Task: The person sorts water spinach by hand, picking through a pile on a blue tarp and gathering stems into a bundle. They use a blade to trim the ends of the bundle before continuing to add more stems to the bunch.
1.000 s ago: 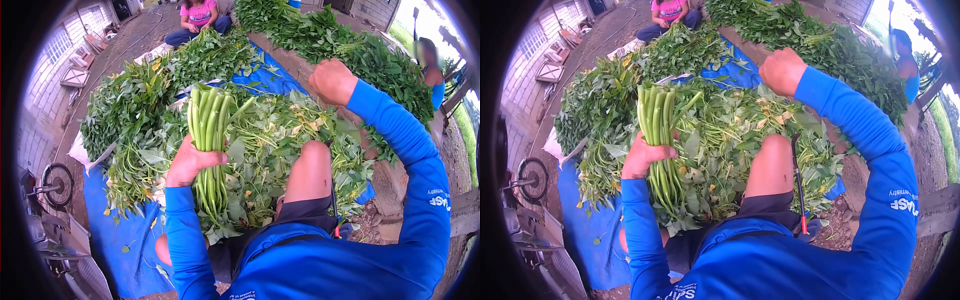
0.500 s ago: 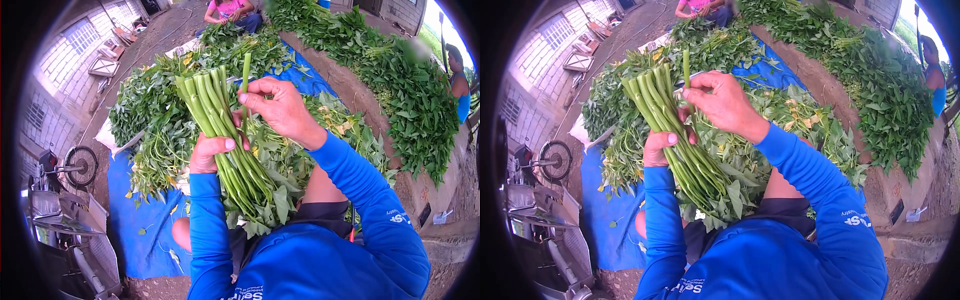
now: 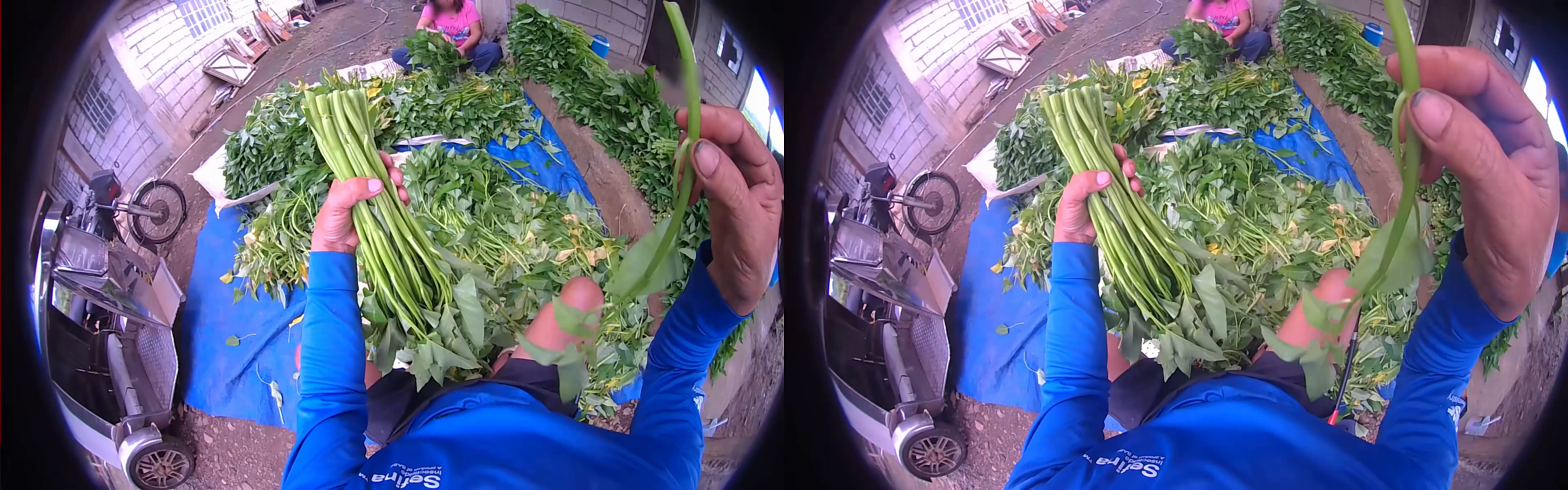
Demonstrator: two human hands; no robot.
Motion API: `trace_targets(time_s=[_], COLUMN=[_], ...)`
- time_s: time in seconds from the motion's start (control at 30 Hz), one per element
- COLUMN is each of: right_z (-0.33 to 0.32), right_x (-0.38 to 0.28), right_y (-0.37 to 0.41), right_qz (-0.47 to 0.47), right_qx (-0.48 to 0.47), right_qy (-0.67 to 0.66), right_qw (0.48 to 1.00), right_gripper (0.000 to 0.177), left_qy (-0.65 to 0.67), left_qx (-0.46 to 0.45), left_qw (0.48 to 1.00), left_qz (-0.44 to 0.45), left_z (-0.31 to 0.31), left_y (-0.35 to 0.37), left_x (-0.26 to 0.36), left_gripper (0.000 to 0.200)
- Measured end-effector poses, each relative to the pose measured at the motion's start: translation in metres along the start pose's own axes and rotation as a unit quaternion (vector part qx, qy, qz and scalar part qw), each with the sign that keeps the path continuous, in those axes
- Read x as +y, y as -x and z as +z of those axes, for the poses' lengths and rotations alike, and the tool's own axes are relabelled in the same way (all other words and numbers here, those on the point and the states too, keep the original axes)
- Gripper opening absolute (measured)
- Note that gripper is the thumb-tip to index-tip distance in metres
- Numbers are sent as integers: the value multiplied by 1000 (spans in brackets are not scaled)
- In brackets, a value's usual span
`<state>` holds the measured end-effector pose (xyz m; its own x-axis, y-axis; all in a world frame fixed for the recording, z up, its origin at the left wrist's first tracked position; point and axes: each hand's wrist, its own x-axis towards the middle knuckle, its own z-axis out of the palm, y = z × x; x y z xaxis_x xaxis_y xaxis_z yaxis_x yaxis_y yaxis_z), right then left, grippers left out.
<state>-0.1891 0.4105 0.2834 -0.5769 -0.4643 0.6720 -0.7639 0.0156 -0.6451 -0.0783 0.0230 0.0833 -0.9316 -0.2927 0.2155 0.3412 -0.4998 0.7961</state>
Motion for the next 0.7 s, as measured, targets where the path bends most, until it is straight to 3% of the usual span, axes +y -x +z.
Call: trace_targets(time_s=[0.07,0.13,0.2,0.4,0.5,0.7], right_z=[22,60,107,174,189,206], right_x=[-11,-3,25,57,61,71], right_y=[-1,-5,-6,-20,-22,-27], right_qz=[88,182,171,178,114,39], right_qx=[-114,-260,-334,-275,-205,-183], right_qy=[-104,-173,-198,-247,-206,-185], right_qw=[984,933,906,912,950,965], right_gripper=[28,24,24,27,28,19], left_qy=[16,22,34,39,28,16], left_qx=[-8,-23,-46,-40,-37,-43], left_qw=[1000,1000,998,998,999,998], left_qz=[4,2,4,10,15,30], left_z=[15,30,40,58,59,56], left_y=[-5,-9,-13,-7,-6,-2], left_x=[1,0,-3,-2,-1,-3], left_gripper=[54,55,58,61,59,57])
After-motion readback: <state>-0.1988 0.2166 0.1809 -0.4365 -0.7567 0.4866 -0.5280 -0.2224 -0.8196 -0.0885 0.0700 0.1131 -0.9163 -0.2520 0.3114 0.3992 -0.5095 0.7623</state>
